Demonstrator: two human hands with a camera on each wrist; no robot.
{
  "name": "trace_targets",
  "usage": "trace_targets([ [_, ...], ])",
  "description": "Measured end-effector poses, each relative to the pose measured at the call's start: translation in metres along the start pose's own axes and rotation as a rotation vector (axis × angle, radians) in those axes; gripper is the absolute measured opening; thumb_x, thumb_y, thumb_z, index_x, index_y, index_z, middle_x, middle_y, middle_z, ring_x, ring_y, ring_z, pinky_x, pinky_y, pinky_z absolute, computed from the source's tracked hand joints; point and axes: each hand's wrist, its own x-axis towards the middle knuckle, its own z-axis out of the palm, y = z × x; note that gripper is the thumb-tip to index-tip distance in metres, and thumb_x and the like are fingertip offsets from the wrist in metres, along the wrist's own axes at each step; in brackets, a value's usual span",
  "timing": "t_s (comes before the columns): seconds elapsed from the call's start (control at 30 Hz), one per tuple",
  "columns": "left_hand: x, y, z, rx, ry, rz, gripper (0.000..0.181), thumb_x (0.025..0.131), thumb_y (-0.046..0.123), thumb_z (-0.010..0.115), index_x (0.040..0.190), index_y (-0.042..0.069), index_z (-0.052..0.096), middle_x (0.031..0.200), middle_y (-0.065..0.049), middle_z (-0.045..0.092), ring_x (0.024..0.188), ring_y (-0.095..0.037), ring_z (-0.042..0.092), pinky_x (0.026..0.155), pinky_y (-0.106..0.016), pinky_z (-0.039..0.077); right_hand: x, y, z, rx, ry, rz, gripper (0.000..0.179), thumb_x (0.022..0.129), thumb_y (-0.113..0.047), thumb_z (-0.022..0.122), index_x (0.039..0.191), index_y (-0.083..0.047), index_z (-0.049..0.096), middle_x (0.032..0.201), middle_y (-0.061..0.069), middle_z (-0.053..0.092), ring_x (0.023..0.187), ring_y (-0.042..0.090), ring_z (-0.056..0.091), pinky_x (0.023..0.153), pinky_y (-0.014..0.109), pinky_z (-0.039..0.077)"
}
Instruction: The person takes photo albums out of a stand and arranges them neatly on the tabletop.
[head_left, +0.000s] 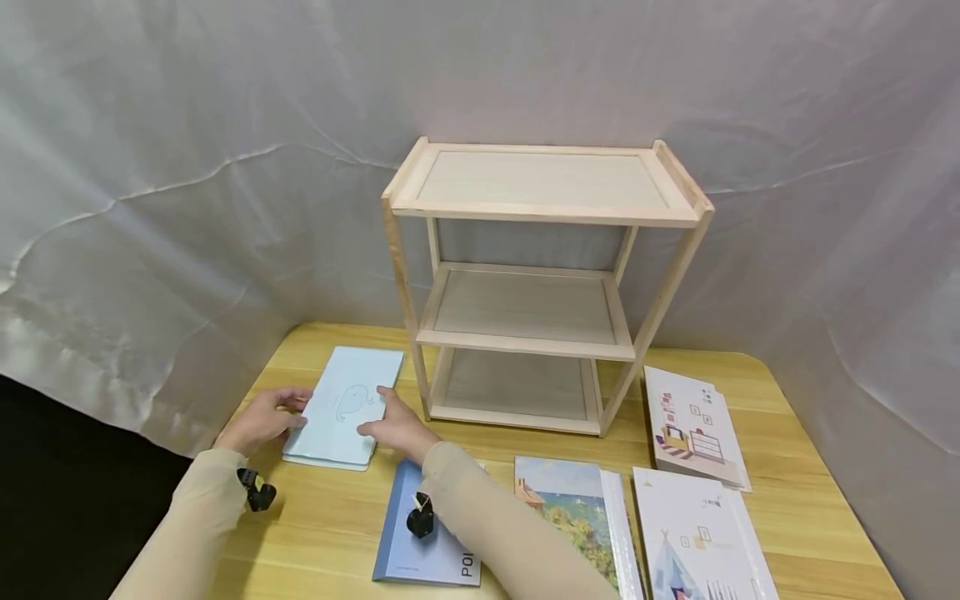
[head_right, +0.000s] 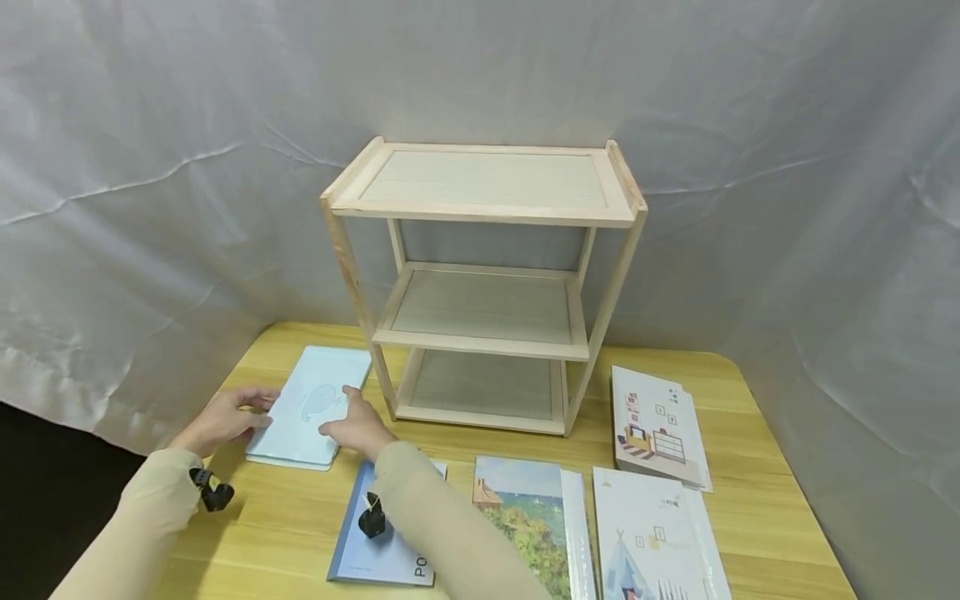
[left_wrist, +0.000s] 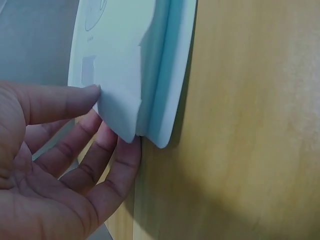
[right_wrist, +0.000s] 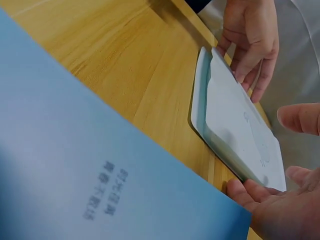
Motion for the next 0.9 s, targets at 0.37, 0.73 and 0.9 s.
trace_targets([
  [0.37, -0.008, -0.002, 0.003, 0.130, 0.033, 0.034, 0.043, 0.104, 0.008, 0.066, 0.143, -0.007, 0.056, 0.121, -0.030, 0.064, 0.098, -0.032, 0.063, 0.070, -0.032, 0.055, -0.014, 0.002, -0.018, -0.046, -0.087, -0.063, 0.062, 0.101, -0.020, 0.073, 0.157, -0.012, 0.048, 0.158, 0.026, 0.050, 0.141, 0.041, 0.055, 0.115, 0.059, 0.051],
  [0.73, -0.029, 0.019, 0.007, 0.290, 0.084, 0.148, 0.043, 0.103, 0.013, 0.068, 0.140, -0.005, 0.060, 0.124, -0.034, 0.068, 0.113, -0.052, 0.069, 0.086, -0.056, 0.064, -0.045, 0.008, -0.053, -0.193, -0.208, -0.174, 0.047, 0.102, -0.018, 0.072, 0.146, -0.011, 0.056, 0.149, 0.022, 0.058, 0.133, 0.036, 0.064, 0.111, 0.045, 0.057],
  [0.9, -0.040, 0.023, 0.013, 0.313, 0.117, 0.202, 0.043, 0.102, 0.013, 0.070, 0.140, -0.006, 0.061, 0.126, -0.035, 0.067, 0.110, -0.049, 0.070, 0.088, -0.060, 0.063, -0.071, 0.008, -0.077, -0.272, -0.248, -0.239, 0.045, 0.106, -0.023, 0.068, 0.149, -0.013, 0.056, 0.156, 0.012, 0.056, 0.144, 0.036, 0.056, 0.123, 0.047, 0.048],
])
